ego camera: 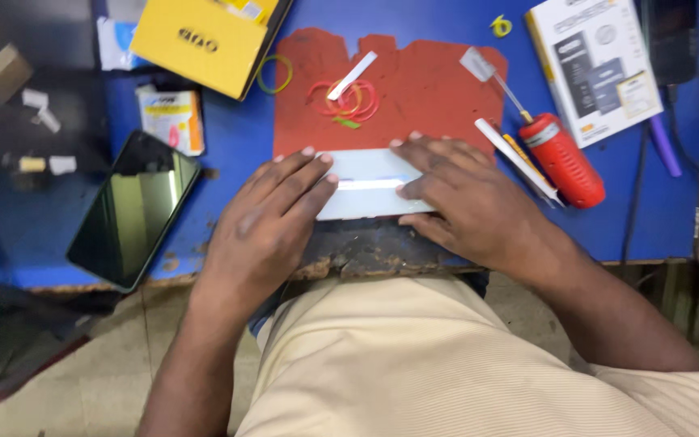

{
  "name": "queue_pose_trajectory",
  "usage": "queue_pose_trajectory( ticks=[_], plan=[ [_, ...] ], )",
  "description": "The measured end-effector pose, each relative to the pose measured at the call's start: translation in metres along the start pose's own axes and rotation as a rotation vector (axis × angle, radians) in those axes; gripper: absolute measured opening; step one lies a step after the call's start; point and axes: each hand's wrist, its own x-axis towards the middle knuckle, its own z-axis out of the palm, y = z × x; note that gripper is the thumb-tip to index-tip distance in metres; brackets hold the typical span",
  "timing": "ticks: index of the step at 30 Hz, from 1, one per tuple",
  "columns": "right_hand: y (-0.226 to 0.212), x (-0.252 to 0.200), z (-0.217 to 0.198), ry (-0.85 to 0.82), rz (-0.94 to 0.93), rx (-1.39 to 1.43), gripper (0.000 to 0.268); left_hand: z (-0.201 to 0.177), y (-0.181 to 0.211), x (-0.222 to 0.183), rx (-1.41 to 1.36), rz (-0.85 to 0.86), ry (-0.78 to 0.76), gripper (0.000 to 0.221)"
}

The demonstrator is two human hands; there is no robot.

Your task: The person uses a small screwdriver to adjust internal components of a disassembled smartphone. They then test the device by turning it on and interacting with the touchscreen. Finally, they apply a small amount of adhesive to the phone's frame.

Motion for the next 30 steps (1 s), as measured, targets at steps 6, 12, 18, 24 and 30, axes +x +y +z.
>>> queue_pose_trajectory(
  ticks=[6,12,18,24,30],
  plan=[
    [0.002,0.002,-0.008,-0.099,0.001,-0.018,0.044,-0.005,0.001,-0.002,-0.062,-0.030,-0.052,0.050],
    [0.008,0.001,-0.013,-0.053,0.063,0.012,0.040,-0.008,-0.001,-0.013,-0.154,-0.108,0.113,0.050],
    [0.041,0.020,-0.024,0.160,0.296,0.303,0.021,-0.010,-0.001,-0.021,-0.136,-0.213,0.319,0.035],
    [0.072,0.047,-0.020,0.027,0.549,0.556,0.028,-0.019,-0.014,-0.021,0.049,-0.268,0.355,0.027],
    [0.064,0.070,-0.015,-0.019,0.468,0.371,0.036,-0.033,-0.062,0.004,0.443,-0.243,0.223,0.037]
  ],
)
